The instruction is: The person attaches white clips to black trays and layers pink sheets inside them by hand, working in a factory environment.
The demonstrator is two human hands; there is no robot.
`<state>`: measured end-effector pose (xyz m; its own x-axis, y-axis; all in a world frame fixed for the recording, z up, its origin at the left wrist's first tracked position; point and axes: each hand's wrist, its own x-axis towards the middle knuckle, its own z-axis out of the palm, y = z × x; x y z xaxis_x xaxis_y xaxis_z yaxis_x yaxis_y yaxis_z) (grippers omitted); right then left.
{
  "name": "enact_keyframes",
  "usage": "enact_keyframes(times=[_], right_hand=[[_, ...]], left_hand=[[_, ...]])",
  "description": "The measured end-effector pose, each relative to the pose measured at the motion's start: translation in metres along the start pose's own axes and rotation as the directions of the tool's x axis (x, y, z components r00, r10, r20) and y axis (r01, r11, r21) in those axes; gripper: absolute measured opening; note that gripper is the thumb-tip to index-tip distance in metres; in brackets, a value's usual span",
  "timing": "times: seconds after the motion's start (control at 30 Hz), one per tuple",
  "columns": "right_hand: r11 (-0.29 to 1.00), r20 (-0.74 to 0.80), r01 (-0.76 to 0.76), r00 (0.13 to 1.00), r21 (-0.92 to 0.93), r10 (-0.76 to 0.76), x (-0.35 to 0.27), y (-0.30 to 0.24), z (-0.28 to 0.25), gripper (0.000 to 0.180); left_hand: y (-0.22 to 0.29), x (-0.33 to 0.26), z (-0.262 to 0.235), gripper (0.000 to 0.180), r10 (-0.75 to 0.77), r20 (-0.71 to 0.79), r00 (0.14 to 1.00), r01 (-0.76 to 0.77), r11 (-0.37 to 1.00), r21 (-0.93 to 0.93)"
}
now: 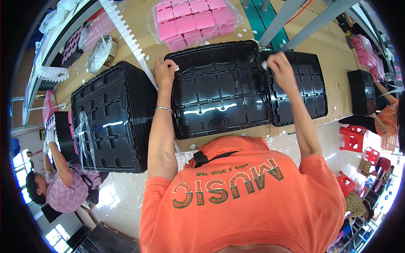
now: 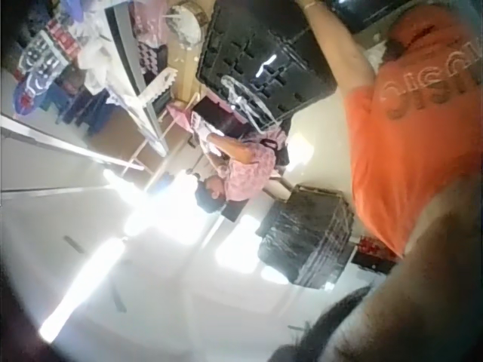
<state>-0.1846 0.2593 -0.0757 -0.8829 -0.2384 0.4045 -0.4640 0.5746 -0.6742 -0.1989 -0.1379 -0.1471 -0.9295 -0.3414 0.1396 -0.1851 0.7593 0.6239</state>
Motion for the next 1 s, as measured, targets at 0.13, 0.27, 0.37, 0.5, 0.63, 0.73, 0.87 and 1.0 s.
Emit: enact_keyframes(times=[0.13,0.27,0.37,0.5,0.63,0.73,0.87,1.0], right_hand=[[0.885,0.809,-0.435,0.453,-0.167,0.375,-0.110,0.005,-0.076,0.014],[0.792,0.752,-0.014,0.304,-0.610,0.584,-0.172,-0.026,-0.079,0.034],[0.851,0.801,-0.400,0.351,-0.339,0.484,-0.138,-0.078,-0.051,0.029],[0.957,0.714,-0.275,0.652,-0.094,0.257,-0.108,-0.090,-0.049,0.024],[0.959,0.625,-0.228,0.728,-0.166,0.281,-0.062,-0.076,-0.062,0.021],[0.921,0.399,0.174,0.917,-0.348,-0.023,-0.008,-0.042,-0.029,0.017],[0.961,0.011,0.190,0.981,-0.198,-0.192,0.092,0.000,0.045,0.012],[0.980,-0.188,0.060,0.978,-0.188,-0.096,0.175,0.056,0.100,0.019]], left_hand=[[-0.005,-0.001,0.007,0.012,0.028,-0.048,0.998,-0.026,0.999,0.044],[-0.004,0.008,0.006,0.013,-0.060,-0.025,0.998,0.061,0.997,0.043],[-0.006,-0.004,-0.005,0.011,0.121,-0.109,0.987,-0.113,0.991,0.074],[0.044,-0.089,-0.048,0.011,0.476,-0.276,0.835,-0.442,0.879,0.180],[0.039,-0.225,-0.121,0.021,0.053,0.320,0.946,-0.207,0.860,0.467],[0.035,-0.246,-0.125,0.019,0.046,0.322,0.946,-0.192,0.878,0.439],[0.069,-0.177,-0.121,0.010,-0.018,0.110,0.994,0.017,1.000,0.013],[0.083,-0.066,-0.086,0.013,0.014,-0.038,0.999,-0.024,0.965,-0.263]])
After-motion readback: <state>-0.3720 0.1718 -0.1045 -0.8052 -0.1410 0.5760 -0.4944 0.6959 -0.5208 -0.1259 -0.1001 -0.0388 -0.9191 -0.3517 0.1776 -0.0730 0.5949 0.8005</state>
